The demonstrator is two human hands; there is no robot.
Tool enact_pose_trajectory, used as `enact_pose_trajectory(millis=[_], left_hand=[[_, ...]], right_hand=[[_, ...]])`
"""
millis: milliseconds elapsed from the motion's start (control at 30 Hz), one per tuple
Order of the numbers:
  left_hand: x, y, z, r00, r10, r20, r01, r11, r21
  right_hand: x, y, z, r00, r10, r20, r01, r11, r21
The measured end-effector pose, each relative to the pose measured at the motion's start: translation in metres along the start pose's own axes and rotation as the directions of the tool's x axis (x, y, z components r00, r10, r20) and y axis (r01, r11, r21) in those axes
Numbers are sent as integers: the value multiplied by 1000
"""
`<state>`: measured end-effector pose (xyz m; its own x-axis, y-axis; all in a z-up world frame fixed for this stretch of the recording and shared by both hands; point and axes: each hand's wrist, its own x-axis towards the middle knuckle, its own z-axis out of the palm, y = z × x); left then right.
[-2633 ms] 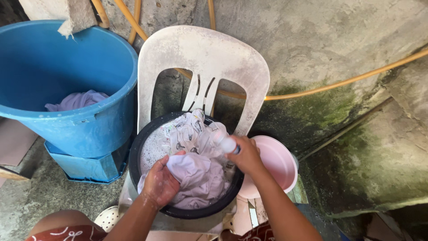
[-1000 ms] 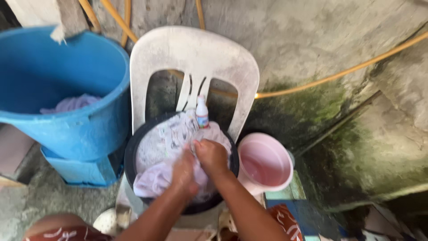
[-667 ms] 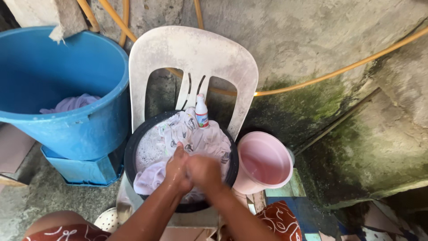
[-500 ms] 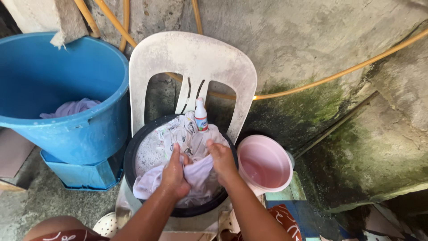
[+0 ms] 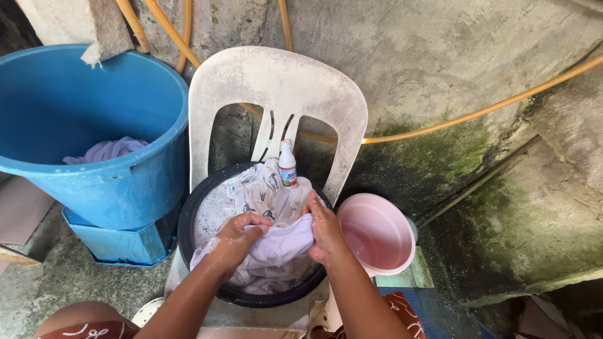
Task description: The person is washing white clothes in a bucket of soapy water by scrubbing the fabric together and applying liquid from a bottle.
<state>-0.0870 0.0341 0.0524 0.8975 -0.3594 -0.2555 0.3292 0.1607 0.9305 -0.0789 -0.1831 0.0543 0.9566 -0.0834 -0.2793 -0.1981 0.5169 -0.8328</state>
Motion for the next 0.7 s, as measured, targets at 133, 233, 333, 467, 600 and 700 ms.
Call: enact_pose_trajectory(millis=[133, 233, 333, 467, 600, 700], left_hand=[[16, -22, 0, 996, -19, -86, 2, 981, -192], [47, -59, 7, 989, 43, -143, -103, 890, -445], [68, -87, 21, 999, 3, -36, -31, 556, -831], [59, -70, 45, 982, -125, -139, -41, 579, -814], [42, -54, 50, 928, -316, -198, 43, 619, -784], [52, -64, 35, 989, 3, -146, -119, 590, -799]], right_hand=[[-9, -2, 8, 1000, 4, -19, -6, 992, -129], [-25, 3, 38, 926, -368, 87, 327, 661, -676], [-61, 30, 70, 646, -549, 530, 718, 202, -666], [-22, 20, 59, 451, -598, 663, 799, -60, -598], [-2, 24, 39, 694, -523, 495, 621, 85, -780], [-27, 46, 59, 628, -527, 572, 676, 6, -737]])
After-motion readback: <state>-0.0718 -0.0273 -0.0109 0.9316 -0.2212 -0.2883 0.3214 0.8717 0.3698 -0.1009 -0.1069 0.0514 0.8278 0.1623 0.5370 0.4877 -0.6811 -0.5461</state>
